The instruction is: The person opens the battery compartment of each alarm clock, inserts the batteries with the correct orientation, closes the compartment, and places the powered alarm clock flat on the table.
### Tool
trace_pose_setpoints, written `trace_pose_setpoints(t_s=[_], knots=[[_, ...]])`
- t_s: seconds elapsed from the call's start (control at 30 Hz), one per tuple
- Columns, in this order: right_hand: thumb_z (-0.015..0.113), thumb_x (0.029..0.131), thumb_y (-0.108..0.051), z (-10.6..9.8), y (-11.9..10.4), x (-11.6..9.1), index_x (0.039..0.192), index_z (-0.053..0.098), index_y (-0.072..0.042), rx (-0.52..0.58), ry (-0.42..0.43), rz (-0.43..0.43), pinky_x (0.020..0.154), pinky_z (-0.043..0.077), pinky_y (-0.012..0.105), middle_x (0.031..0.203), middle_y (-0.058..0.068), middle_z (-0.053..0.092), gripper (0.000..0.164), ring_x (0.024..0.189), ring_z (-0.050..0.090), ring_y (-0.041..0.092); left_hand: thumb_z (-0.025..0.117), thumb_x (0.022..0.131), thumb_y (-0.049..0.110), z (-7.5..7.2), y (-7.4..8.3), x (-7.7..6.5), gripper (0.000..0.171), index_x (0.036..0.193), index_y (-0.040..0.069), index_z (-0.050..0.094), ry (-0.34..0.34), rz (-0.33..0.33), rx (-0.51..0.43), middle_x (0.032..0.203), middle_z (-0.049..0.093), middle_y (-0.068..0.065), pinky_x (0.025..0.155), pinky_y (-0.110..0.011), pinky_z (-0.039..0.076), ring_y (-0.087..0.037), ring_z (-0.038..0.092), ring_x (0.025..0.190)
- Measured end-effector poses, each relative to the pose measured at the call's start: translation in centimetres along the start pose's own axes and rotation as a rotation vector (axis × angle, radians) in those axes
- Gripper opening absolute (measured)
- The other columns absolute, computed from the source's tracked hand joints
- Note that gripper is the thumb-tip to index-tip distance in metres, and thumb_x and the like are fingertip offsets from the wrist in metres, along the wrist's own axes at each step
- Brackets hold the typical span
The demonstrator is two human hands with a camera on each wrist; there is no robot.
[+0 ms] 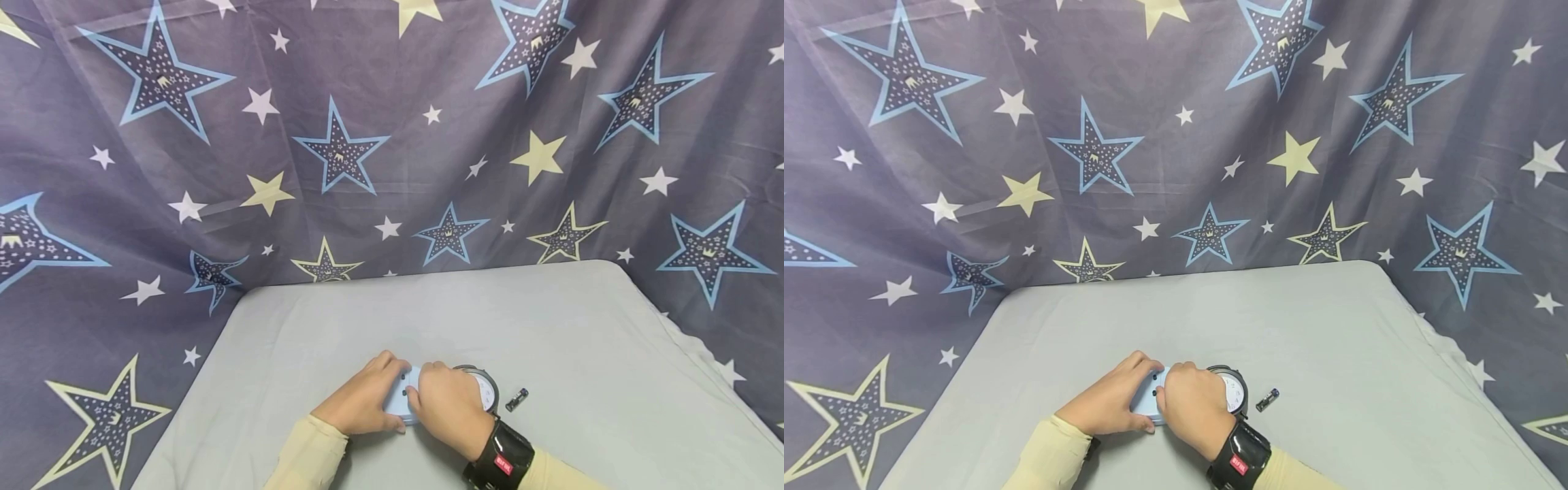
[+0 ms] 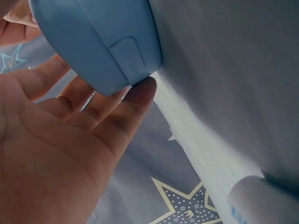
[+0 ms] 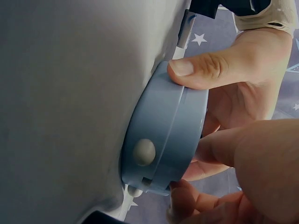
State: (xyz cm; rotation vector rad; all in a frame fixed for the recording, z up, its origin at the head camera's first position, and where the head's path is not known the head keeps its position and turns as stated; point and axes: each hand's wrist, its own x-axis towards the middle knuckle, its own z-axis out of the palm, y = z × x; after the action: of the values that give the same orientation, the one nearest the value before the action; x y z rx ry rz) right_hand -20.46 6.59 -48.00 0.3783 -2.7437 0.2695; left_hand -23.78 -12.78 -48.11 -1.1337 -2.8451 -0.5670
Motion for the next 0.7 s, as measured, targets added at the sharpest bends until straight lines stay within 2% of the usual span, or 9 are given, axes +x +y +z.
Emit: trace_pose_setpoints(t_s=[0.5, 0.7], knots=[[0.073, 0.087, -0.047, -0.5, -0.1, 0.0, 0.069, 0.058, -0.011, -0.016, 0.017, -0.026, 0.045, 0.037, 0.035, 0.062, 0.000, 0.053, 0.043, 0.051, 0.050, 0.019, 0.098, 0.060, 0.037, -0.1, 0.0, 0.0, 0.096, 0.141, 0.013, 0.052, -0.008, -0.005, -0.019, 0.122, 0.052, 0.005, 0.095, -0.029, 0.050, -0.008, 0.050, 0.104], [0.075, 0.086, -0.039, -1.2, 0.0, -0.1, 0.066, 0.057, -0.014, 0.087, -0.023, -0.042, 0.046, 0.037, 0.034, 0.060, -0.002, 0.052, 0.037, 0.051, 0.048, 0.016, 0.098, 0.060, 0.036, -0.2, 0.2, 0.0, 0.096, 0.142, 0.013, 0.052, -0.016, -0.020, -0.013, 0.122, 0.052, 0.004, 0.094, -0.027, 0.050, -0.009, 0.049, 0.104]])
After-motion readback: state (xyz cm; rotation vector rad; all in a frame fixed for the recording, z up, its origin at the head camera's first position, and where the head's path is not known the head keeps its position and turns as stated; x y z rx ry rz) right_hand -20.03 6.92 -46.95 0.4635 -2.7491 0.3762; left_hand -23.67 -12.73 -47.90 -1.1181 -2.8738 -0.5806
